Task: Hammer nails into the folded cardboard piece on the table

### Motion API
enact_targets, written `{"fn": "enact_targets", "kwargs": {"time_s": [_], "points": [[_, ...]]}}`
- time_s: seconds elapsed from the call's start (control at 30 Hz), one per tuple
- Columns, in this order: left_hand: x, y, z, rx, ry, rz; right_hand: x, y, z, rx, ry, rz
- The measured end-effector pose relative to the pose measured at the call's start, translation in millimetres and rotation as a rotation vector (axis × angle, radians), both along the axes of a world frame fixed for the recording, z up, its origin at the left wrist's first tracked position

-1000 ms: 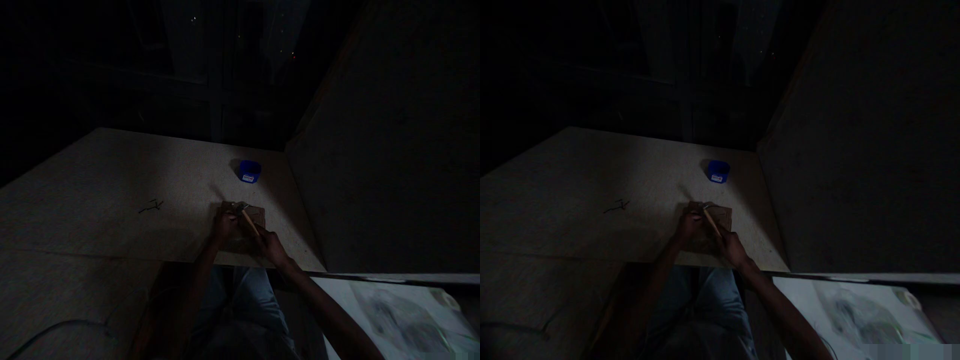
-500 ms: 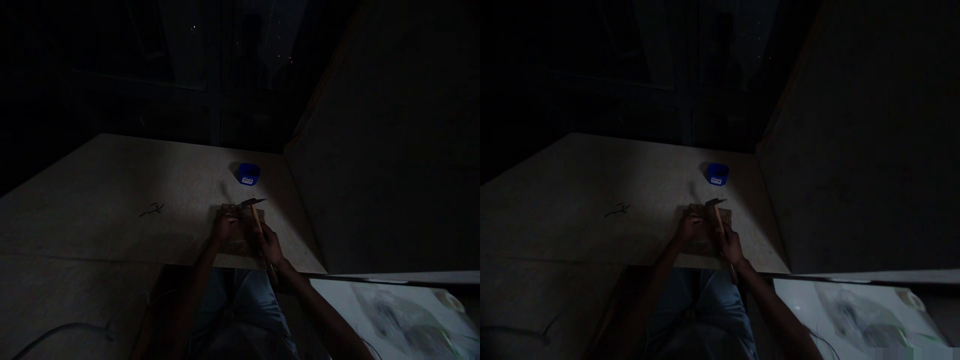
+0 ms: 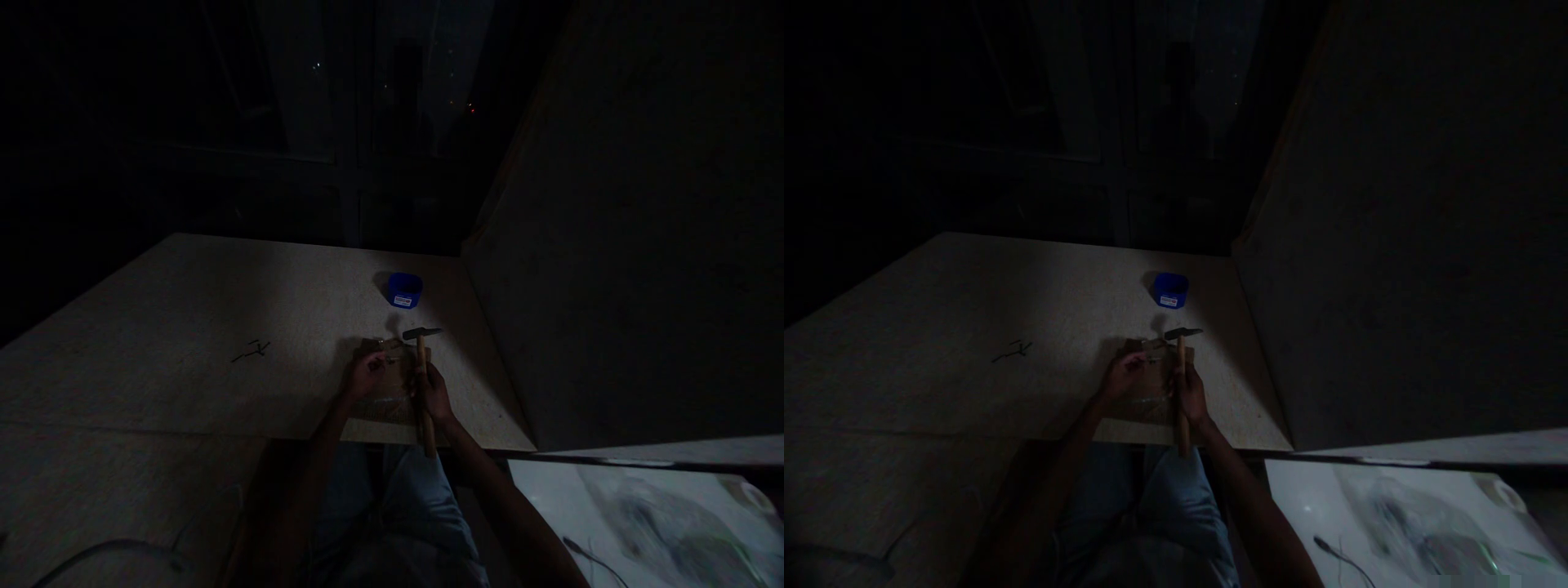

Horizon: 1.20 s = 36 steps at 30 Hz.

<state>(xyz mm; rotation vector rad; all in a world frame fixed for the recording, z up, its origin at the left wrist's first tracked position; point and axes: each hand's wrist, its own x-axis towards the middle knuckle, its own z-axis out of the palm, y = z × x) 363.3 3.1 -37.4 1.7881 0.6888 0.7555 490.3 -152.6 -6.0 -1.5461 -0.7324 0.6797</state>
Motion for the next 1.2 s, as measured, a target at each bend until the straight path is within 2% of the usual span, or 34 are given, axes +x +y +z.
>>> {"fn": "enact_targets", "kwargs": {"time_s": [0.13,0.2,0.33,0.43,0.6,0.8,0.9,1.03,1.1,1.2], "points": [[-10,-1,12.7,0.047,-0.071,0.063,-5,-3,-0.7,0.011,0.018,-0.02],[-17,-2,20.2,0.131,-0.075,0.087,-6,-4,-1.8,0.015,0.024,-0.029],[-30,-8,25.7,0.43,0.114,0.053,-7,-7,-4.0,0.023,0.015,-0.03],[-34,-16,20.5,0.548,0.279,-0.006,-5,-9,-3.7,0.025,0.006,-0.025],[-30,-24,14.3,0.56,0.343,-0.075,-5,-13,3.4,0.009,0.0,-0.026],[-28,-24,17.8,0.489,0.265,-0.087,-7,-17,17.9,0.0,0.016,-0.022],[-33,-22,20.9,0.482,0.225,-0.002,-6,-20,25.2,-0.006,0.021,-0.024],[-52,-5,21.9,0.503,0.181,0.203,-6,-29,36.9,-0.008,0.026,0.008],[-71,13,18.4,0.509,0.185,0.359,-7,-36,44.6,-0.019,0.032,0.02],[-114,45,10.0,0.501,0.244,0.62,-10,-49,55.5,-0.053,-0.003,0.015]]}}
